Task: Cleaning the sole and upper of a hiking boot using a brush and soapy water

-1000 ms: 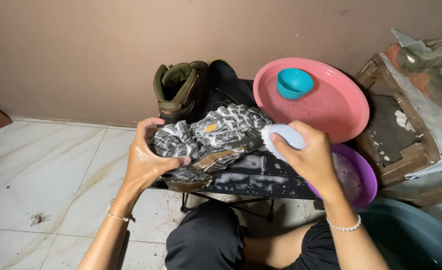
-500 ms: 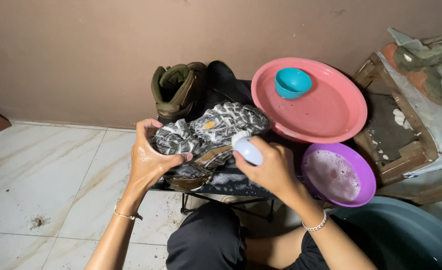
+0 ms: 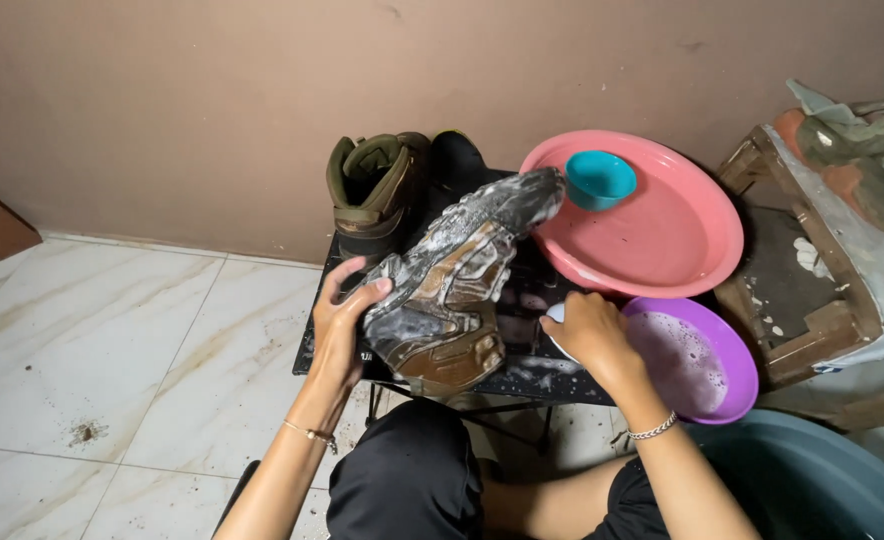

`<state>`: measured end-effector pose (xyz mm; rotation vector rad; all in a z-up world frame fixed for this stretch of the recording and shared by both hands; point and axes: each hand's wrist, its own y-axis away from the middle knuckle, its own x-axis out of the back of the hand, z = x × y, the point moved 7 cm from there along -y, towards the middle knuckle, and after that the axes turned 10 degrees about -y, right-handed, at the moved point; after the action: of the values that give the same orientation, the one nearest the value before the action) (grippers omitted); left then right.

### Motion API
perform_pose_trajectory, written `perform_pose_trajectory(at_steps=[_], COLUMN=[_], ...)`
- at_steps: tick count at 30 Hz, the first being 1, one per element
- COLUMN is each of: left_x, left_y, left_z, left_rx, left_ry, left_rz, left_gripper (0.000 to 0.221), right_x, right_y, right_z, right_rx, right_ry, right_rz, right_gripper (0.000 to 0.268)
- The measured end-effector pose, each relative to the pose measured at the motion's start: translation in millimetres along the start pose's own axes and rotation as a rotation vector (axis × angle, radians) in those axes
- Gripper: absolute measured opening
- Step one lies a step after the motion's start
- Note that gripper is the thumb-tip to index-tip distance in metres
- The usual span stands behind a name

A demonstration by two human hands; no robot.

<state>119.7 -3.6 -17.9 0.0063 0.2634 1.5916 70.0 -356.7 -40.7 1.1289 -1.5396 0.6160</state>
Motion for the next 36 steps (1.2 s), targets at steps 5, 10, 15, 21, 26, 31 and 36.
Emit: perform_pose_trajectory(at_steps=[5,10,15,21,26,31,36], left_x=[-35,-43,-55,-66,-60,-95,-120], left_y=[27,43,39,33,9,31,66], left_z=[-9,-21,-39,-56,-95,-96,-57], left_rx=[0.299,0.47,0.588,0.506,0.287,-0.001,-0.132], left_ry=[0.131,0.143,0.256,-0.133,-0.665,-1.283,-1.266], left_rz=[-0.065,-0.097,-0.178,-0.511,-0.483,-0.651,-0.705], left_gripper=[0.085,0.095,0.091,0.098,0.069,0.048,0.044], right_x=[33,68,52,20,82,78,89], right_y=[31,109,67,-10,50,38,29], right_z=[-22,-86,-77,-8,-63,-75,-80], right_rx=[0.151,0.433,0.598,0.653,0.625,0.597,0.504], right_ry=[-0.085,-0.421,-0.928,-1.103,-0.952,-0.897,-1.02], right_rz=[-0.041,-0.411,0.131,0.213,0.211,0.166,0.214], right_gripper=[0.053,0.099,0.071,0.02,0.047,0.052,0.025])
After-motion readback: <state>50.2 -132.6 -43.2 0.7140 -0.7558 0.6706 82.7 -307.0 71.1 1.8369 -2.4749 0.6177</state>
